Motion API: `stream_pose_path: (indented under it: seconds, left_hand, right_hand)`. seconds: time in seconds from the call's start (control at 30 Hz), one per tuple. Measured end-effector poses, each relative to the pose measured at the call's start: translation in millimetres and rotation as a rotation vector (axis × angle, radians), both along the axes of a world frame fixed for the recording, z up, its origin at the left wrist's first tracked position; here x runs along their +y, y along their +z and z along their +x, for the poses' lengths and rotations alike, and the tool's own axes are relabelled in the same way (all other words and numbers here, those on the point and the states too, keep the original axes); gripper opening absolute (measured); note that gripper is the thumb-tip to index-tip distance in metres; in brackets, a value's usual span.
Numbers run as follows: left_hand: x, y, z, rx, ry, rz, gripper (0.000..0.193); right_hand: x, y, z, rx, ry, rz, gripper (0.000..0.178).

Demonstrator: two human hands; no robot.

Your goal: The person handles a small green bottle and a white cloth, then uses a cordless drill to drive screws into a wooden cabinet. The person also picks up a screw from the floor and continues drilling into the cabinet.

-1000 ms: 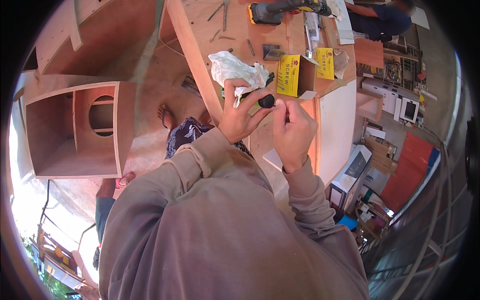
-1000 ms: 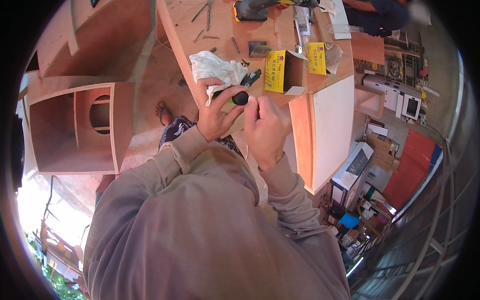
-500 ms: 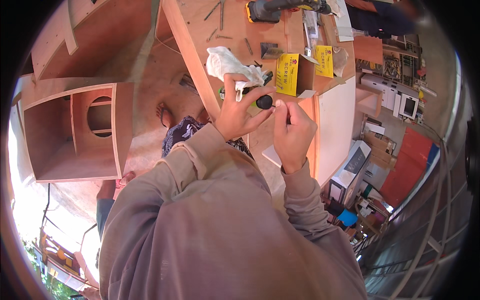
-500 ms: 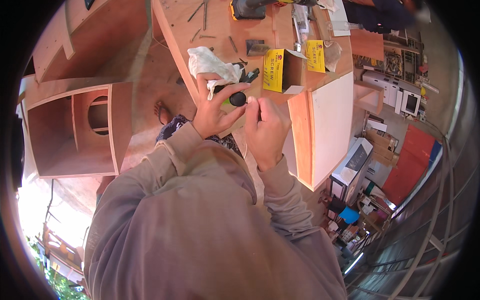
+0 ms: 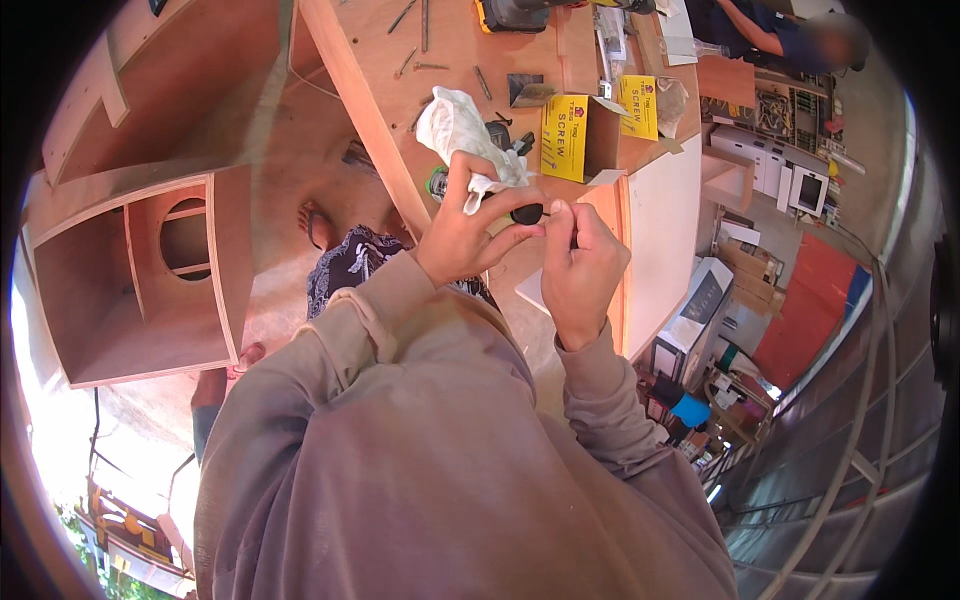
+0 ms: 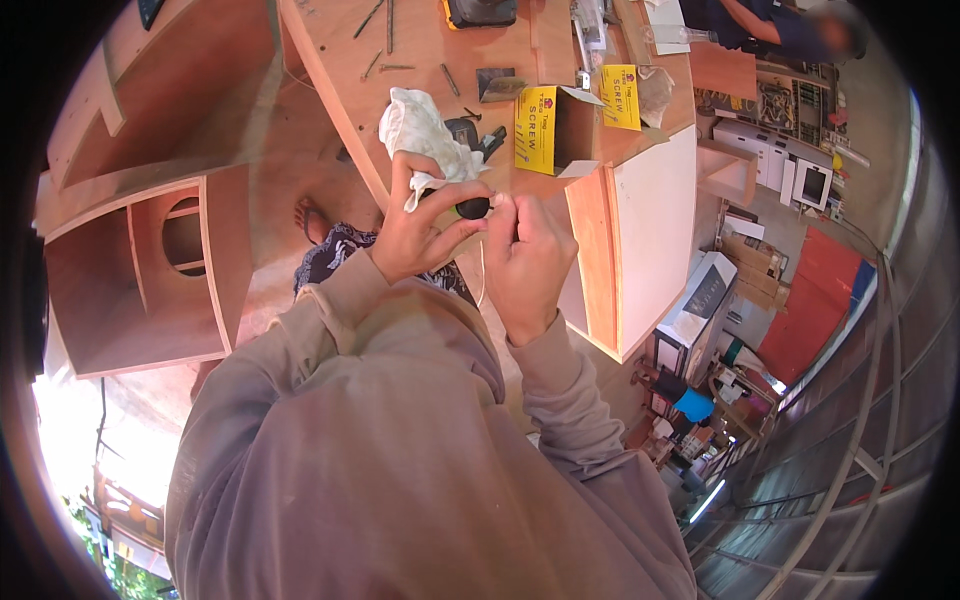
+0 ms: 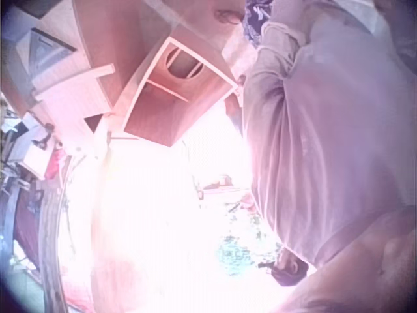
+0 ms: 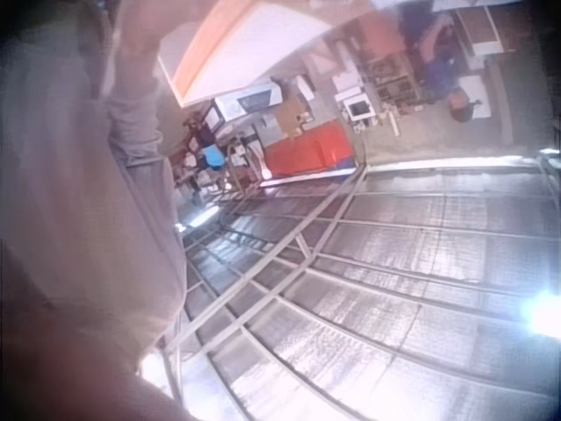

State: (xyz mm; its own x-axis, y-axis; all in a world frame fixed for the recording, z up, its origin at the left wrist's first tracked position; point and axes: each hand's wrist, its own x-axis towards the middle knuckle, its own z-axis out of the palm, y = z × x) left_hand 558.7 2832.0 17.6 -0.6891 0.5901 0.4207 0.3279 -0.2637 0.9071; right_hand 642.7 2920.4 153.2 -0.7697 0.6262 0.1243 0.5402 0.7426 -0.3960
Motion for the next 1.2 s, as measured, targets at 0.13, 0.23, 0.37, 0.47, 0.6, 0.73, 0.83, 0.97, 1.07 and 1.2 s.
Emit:
stream_pose_path:
  seconds: [0.13, 0.23, 0.37, 0.47, 0.6, 0.73, 0.83, 0.97, 1.07, 1.2]
  left_hand:
    - [1, 0, 11, -0.016, 0.079, -0.032, 0.054]
    - [2, 1, 22, -0.044, 0.103, -0.042, 0.059]
    - [6, 1, 33, 0.000, 0.141, -0.025, 0.056]
    - [11, 3, 31, 0.010, 0.160, -0.043, 0.054]
    - [17, 5, 10, -0.031, 0.010, -0.109, 0.052]
    - [5, 2, -22, 0.076, -0.289, -0.034, 0.047]
    - [1, -4, -40, 0.132, -0.465, -0.029, 0.045]
    - [0, -7, -32, 0.179, -0.411, -0.081, 0.051]
    - [-1, -6, -2, 0.162, -0.178, -0.111, 0.051]
    - [6, -8, 25, 0.179, 0.090, -0.134, 0.054]
  right_hand:
    - [0, -1, -1, -0.007, -0.025, 0.004, 0.029]
    - [-1, -2, -1, -0.032, -0.040, 0.034, 0.030]
    - [-6, -4, -2, -0.050, -0.057, 0.123, 0.032]
    - [-8, -5, -3, -0.010, -0.039, 0.139, 0.030]
    - [-2, -2, -2, 0.016, 0.064, 0.159, 0.024]
    - [3, -1, 3, 0.056, 0.136, 0.125, 0.019]
    - [8, -2, 7, 0.059, 0.186, 0.154, 0.018]
    - [11, -5, 8, 0.043, 0.175, 0.144, 0.019]
    - [7, -6, 6, 0.063, 0.154, 0.154, 0.022]
    - [1, -6, 1, 0.022, 0.148, 0.217, 0.026]
